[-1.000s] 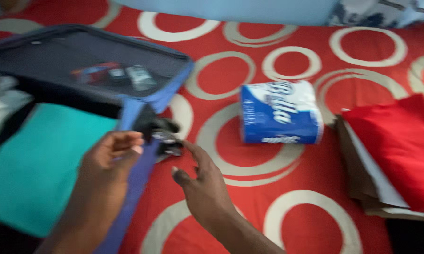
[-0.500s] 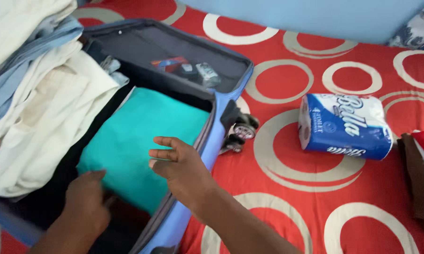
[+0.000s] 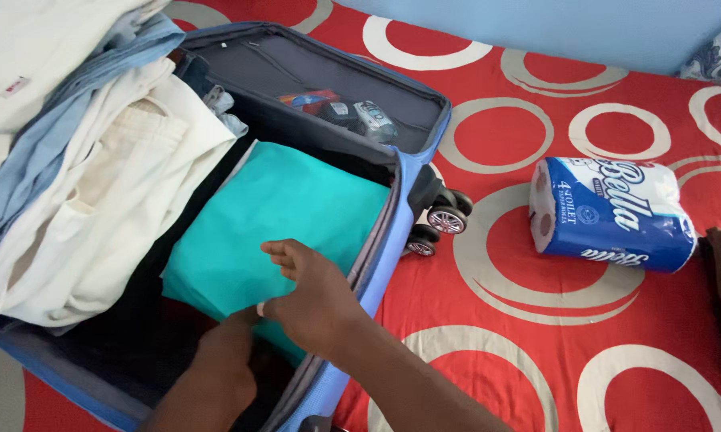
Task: The person takes a turquoise jersey and a white jersey out of a suitcase and folds them by hand on a bed, placing them onto a stack of clothes.
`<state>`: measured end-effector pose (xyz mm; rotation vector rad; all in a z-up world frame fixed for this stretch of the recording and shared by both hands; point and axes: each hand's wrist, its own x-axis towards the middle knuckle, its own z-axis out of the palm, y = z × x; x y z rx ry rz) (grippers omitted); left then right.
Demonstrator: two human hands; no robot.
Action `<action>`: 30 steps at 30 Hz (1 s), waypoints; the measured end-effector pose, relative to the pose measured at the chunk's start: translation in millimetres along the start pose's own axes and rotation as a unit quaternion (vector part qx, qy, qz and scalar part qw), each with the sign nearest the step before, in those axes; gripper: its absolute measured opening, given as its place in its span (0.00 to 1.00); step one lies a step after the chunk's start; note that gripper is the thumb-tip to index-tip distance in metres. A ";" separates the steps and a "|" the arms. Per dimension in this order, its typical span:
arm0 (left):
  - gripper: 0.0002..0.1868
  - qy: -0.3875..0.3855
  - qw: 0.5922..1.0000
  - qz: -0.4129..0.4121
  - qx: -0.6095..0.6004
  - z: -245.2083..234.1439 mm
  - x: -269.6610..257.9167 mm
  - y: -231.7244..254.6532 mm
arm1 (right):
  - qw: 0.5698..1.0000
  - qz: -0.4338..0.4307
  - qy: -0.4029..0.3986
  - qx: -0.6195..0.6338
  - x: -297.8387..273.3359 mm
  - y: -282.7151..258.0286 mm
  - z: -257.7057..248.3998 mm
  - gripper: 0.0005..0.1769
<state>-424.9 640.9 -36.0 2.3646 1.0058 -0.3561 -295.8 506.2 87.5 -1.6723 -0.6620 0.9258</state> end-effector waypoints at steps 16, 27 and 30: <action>0.22 0.190 0.728 -0.191 -0.631 -69.9 -64.0 124.9 | 0.943 -0.240 0.038 -0.229 -13.5 10.7 16.1 0.55; 0.11 0.368 0.803 0.338 -0.326 -64.8 -68.1 223.4 | 0.754 -0.160 -0.134 0.623 7.7 73.7 -45.9 0.25; 0.11 0.308 0.820 0.329 -0.353 -58.8 -77.8 256.8 | 0.755 -0.209 -0.183 0.594 -3.1 72.5 -89.6 0.26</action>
